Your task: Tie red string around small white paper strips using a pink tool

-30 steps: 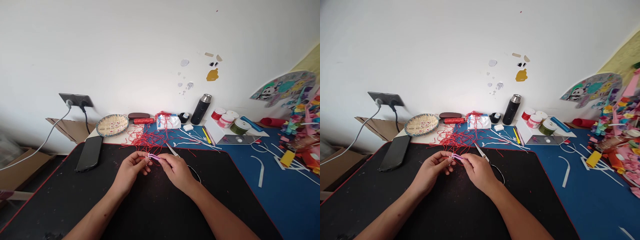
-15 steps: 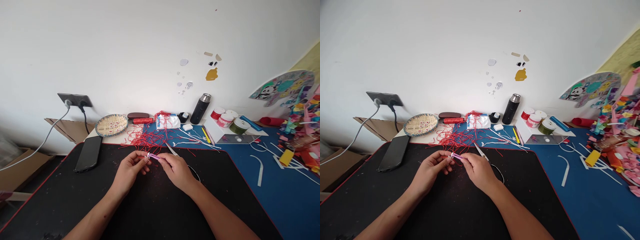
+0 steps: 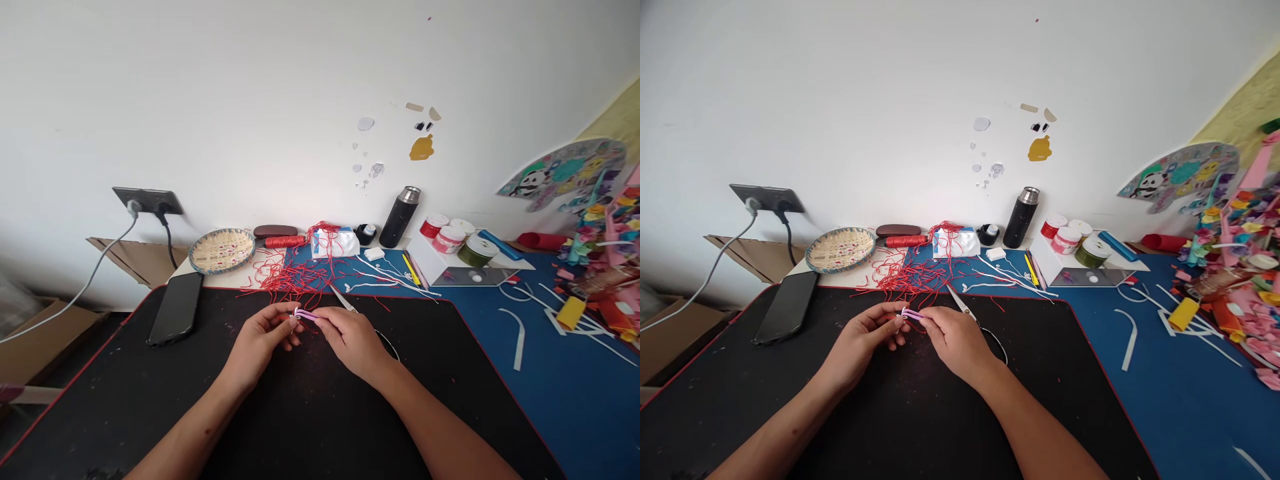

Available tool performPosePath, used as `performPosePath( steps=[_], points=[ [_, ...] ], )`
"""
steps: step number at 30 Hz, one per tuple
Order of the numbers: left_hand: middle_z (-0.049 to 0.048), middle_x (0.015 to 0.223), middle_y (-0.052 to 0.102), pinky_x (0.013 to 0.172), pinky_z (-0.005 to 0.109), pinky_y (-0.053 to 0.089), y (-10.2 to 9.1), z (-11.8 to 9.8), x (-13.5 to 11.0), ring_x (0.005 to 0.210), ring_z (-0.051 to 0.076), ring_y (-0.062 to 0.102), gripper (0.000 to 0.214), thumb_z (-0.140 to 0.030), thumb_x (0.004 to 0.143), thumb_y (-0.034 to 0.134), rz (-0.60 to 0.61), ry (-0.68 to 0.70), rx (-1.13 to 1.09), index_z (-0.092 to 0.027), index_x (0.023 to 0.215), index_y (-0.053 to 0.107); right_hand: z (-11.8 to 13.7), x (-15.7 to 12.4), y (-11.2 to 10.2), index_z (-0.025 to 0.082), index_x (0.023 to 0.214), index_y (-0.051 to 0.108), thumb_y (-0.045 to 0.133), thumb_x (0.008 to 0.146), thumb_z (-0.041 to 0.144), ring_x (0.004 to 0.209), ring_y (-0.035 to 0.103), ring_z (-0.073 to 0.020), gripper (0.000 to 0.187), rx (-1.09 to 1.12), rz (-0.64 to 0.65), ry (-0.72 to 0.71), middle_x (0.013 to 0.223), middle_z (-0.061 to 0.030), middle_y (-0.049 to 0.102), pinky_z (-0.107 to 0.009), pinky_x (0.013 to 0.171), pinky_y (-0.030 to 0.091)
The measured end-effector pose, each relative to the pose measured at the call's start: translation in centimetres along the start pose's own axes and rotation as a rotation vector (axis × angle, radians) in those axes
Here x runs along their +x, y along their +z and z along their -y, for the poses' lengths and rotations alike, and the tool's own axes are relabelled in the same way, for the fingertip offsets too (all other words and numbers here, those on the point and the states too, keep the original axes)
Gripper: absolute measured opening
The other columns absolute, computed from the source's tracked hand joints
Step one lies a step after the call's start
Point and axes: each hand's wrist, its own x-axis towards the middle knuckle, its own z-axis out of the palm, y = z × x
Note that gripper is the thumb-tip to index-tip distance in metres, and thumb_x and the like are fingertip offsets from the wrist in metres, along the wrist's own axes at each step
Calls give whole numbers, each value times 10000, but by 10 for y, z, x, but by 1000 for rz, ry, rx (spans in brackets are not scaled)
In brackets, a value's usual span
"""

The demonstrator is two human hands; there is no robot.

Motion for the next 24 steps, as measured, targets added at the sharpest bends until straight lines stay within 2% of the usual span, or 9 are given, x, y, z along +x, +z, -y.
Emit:
performPosePath(
  steps=[9, 24],
  points=[
    [59, 793, 760, 557, 266, 483, 0, 0, 0, 622, 177, 661, 470, -409, 751, 847, 7, 6, 26, -167, 1141, 744, -4, -1, 1, 257, 1141, 713, 485, 1065, 243, 883, 715, -186, 241, -21, 7, -11, 1030, -37, 769, -284, 785, 517],
    [62, 794, 765, 559, 243, 473, -4, 4, 2, 612, 155, 655, 439, -391, 774, 841, 7, 0, 20, -142, 1115, 721, -3, -1, -1, 241, 1126, 704, 478, 1071, 256, 848, 692, -175, 234, -23, 8, -8, 985, -26, 756, -271, 742, 487]
  ],
)
